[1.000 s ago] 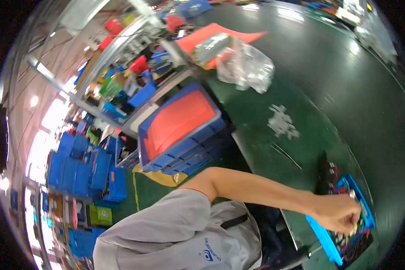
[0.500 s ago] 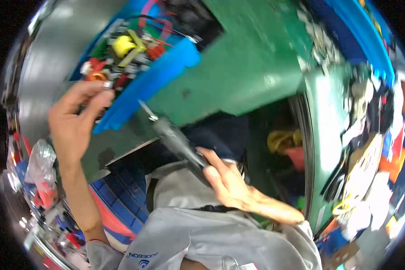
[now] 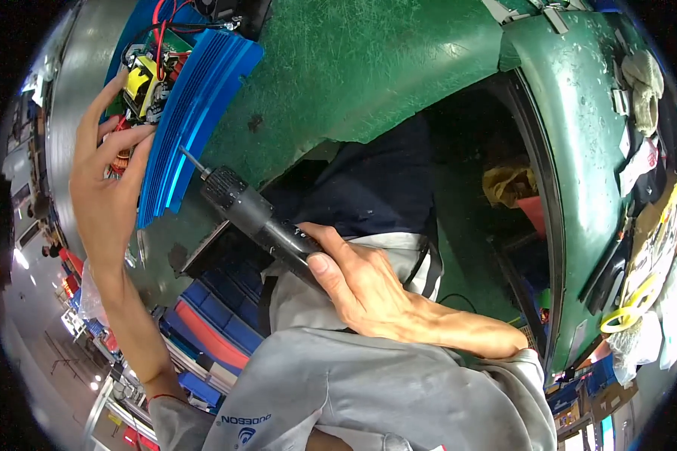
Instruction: Assembling electronic components into a blue housing unit using an electric screwdriver on a factory assembly line.
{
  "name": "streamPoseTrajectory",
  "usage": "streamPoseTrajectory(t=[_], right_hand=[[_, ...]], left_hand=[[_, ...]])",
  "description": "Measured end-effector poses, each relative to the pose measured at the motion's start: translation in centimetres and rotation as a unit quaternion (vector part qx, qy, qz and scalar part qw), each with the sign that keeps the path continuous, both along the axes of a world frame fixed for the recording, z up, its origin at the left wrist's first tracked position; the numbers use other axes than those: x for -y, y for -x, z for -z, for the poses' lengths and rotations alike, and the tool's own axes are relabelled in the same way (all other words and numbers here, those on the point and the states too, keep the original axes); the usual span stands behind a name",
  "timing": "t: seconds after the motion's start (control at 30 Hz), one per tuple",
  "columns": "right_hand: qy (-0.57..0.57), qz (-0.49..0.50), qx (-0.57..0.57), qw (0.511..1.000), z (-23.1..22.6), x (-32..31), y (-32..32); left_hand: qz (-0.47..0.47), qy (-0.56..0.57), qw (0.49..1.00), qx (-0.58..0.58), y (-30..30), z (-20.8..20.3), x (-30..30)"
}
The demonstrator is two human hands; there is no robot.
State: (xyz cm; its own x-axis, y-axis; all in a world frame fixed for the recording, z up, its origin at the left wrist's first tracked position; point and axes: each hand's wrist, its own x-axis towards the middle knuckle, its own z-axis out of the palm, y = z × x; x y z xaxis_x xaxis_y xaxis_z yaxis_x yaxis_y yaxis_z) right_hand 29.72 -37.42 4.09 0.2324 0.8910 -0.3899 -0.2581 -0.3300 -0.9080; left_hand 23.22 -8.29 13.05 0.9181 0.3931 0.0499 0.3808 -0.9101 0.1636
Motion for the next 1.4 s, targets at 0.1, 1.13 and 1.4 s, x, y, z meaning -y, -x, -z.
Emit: streamPoseTrajectory(t=[0.1, 1.13, 1.4], right_hand=[[-0.012, 0.025, -0.012, 1.0, 0.5, -0.1, 0.4], [-0.006, -0.01, -0.002, 1.0, -0.2, 0.0, -2.0], [-0.019, -0.006, 0.016, 1.0, 0.1, -0.1, -2.1]], left_hand=[[-0.006, 0.028, 1.0, 0.003, 0.1, 0.2, -0.2], [0.076, 0.056, 0.994, 0.049, 0.9, 1.3, -2.2], [0.069, 0.07, 0.994, 0.053, 1.0, 1.5, -2.1]])
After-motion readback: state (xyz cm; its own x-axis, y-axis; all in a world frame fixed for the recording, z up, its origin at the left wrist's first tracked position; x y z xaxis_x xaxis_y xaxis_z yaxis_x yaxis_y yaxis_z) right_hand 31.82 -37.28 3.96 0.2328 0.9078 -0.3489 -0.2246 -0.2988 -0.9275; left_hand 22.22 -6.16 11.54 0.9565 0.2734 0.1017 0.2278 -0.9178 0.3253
